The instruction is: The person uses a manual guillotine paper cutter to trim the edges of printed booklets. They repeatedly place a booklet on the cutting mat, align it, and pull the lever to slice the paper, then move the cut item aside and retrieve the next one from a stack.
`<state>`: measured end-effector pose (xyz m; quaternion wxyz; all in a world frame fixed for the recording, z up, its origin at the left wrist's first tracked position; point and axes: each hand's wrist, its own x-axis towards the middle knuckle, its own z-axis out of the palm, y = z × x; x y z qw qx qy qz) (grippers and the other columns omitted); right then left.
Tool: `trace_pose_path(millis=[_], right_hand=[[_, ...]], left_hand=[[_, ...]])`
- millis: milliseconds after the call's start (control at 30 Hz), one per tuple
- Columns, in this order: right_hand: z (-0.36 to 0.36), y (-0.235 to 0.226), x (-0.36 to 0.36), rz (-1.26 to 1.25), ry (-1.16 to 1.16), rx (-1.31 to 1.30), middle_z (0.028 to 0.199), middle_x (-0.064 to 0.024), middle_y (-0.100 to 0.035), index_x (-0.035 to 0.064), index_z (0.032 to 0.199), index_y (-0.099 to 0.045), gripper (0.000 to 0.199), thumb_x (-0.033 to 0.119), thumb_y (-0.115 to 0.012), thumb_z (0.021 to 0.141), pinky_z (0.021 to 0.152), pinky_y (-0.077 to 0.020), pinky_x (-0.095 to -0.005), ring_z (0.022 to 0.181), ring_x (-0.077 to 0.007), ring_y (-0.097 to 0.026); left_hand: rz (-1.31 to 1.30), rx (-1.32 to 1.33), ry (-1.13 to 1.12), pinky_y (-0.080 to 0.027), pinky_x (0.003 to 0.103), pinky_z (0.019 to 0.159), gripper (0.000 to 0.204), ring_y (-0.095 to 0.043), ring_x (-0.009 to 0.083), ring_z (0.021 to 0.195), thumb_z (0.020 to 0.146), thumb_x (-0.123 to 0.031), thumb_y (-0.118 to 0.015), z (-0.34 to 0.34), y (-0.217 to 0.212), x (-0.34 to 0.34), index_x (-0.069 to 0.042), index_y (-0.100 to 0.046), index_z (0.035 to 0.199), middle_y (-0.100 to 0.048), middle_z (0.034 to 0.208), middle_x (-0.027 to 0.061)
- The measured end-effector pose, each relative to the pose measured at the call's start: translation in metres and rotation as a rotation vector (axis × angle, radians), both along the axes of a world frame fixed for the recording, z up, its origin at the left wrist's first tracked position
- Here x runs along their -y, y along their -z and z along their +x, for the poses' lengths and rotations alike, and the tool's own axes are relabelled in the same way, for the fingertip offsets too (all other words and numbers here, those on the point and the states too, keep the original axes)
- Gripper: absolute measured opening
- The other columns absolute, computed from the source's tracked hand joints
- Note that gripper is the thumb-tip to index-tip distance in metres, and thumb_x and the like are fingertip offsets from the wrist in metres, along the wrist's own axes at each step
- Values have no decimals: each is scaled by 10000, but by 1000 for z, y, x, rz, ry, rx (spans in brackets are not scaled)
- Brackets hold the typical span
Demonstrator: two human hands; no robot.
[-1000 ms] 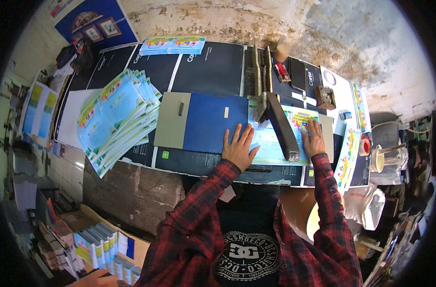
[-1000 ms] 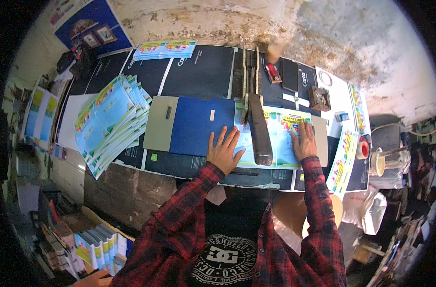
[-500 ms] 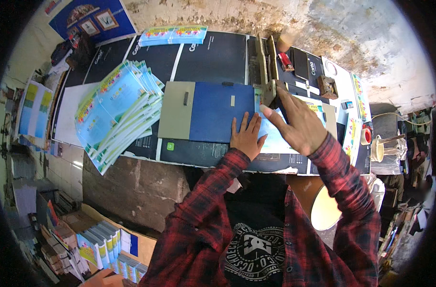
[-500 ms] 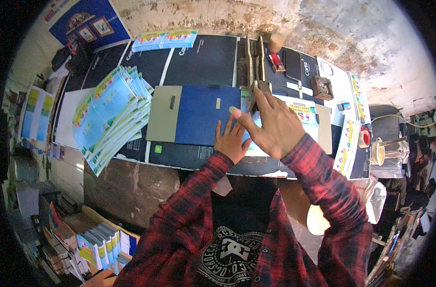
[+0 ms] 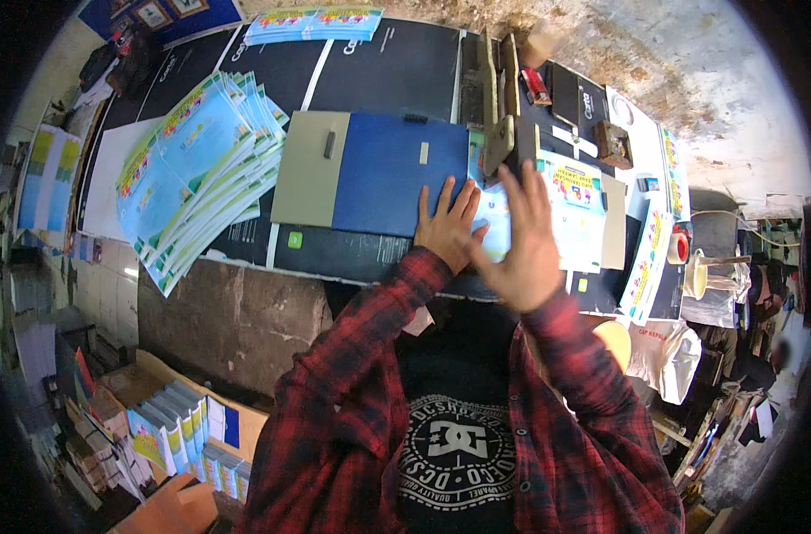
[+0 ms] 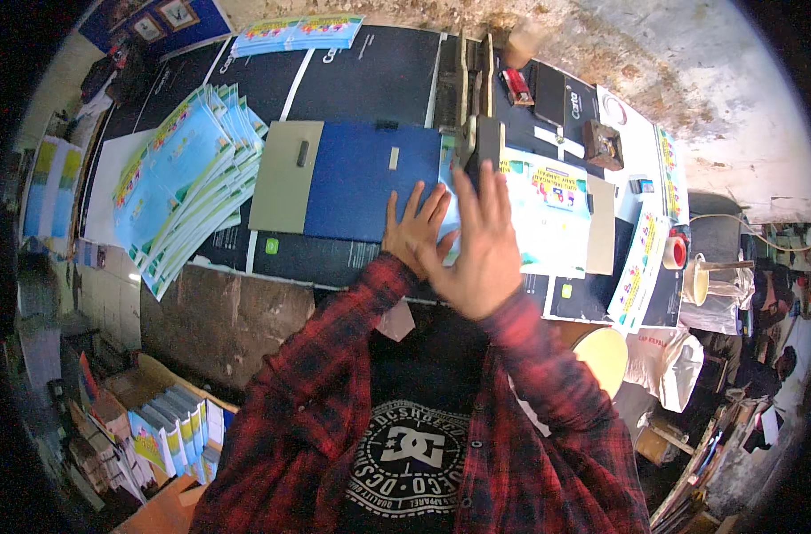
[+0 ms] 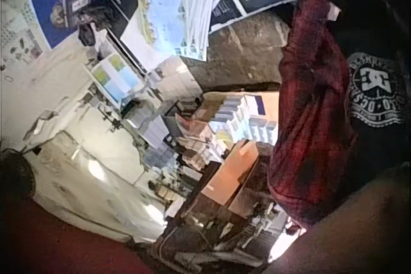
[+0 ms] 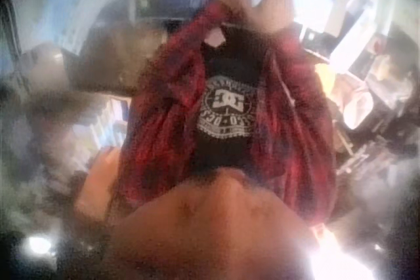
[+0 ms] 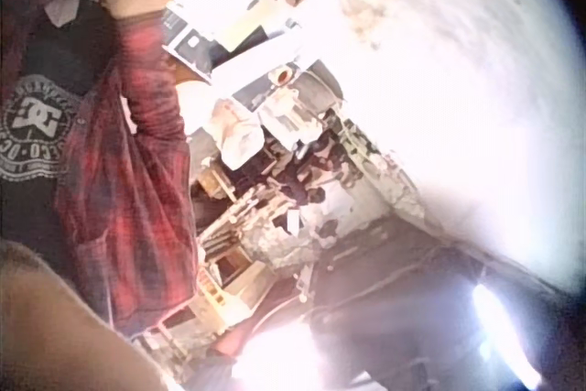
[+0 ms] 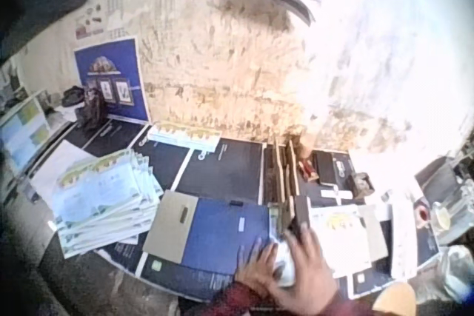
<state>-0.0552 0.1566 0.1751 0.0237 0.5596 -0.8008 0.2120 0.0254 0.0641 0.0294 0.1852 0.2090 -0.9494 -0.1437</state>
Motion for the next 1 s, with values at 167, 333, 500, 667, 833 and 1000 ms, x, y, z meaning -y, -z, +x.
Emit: trace_pose_path(millis=[167, 333, 500, 667, 833, 1000], right_hand=[[-77, -77, 2, -217, 101, 934, 1342, -322, -502, 0, 1422, -409, 816, 426, -759, 821, 1063, -403, -400, 1270, -425, -500], [-207, 112, -115, -67, 586, 63, 1366, -332, -464, -3, 1474, -298, 1049, 561, -781, 734, 1061, -383, -477, 1251, -448, -493], [-170, 133, -98, 42, 839, 92, 1382, -271, -445, 180, 1527, -230, 1126, 617, -798, 659, 994, -343, -636, 1261, -442, -440], [-130, 115, -64, 133, 926, 64, 1337, -251, -466, 202, 1509, -261, 1095, 634, -790, 653, 960, -343, -641, 1240, -442, -430], [-117, 130, -52, 63, 933, 61, 1302, -207, -471, 230, 1496, -304, 1043, 579, -812, 655, 930, -357, -601, 1194, -414, -432], [-114, 144, -48, 42, 924, 12, 1333, -186, -445, 264, 1497, -305, 1029, 530, -833, 655, 917, -366, -602, 1208, -414, -407]], left_hand=[[1, 68, -6, -204, 713, 1071, 563, -274, 404, 1418, 953, -405, -500, -3, -11, 0, -177, -418, 1461, -366, 1515, 105], [-9, 45, -24, -168, 802, 1006, 569, -228, 525, 1389, 925, -381, -536, -17, -11, -13, -258, -422, 1469, -350, 1500, 147], [-12, 57, -107, -163, 821, 989, 546, -218, 532, 1387, 902, -336, -547, -10, -11, -15, -242, -463, 1434, -346, 1490, 151], [-3, 54, -156, -157, 818, 996, 494, -235, 526, 1384, 906, -326, -541, 5, -12, 2, -228, -518, 1389, -357, 1478, 152], [-10, 102, -169, -153, 821, 996, 498, -247, 512, 1389, 908, -329, -546, 19, -15, 18, -236, -515, 1396, -364, 1484, 152], [-58, 95, -139, -151, 803, 1017, 505, -270, 416, 1425, 928, -357, -522, 21, -11, 18, -211, -504, 1411, -340, 1533, 136]])
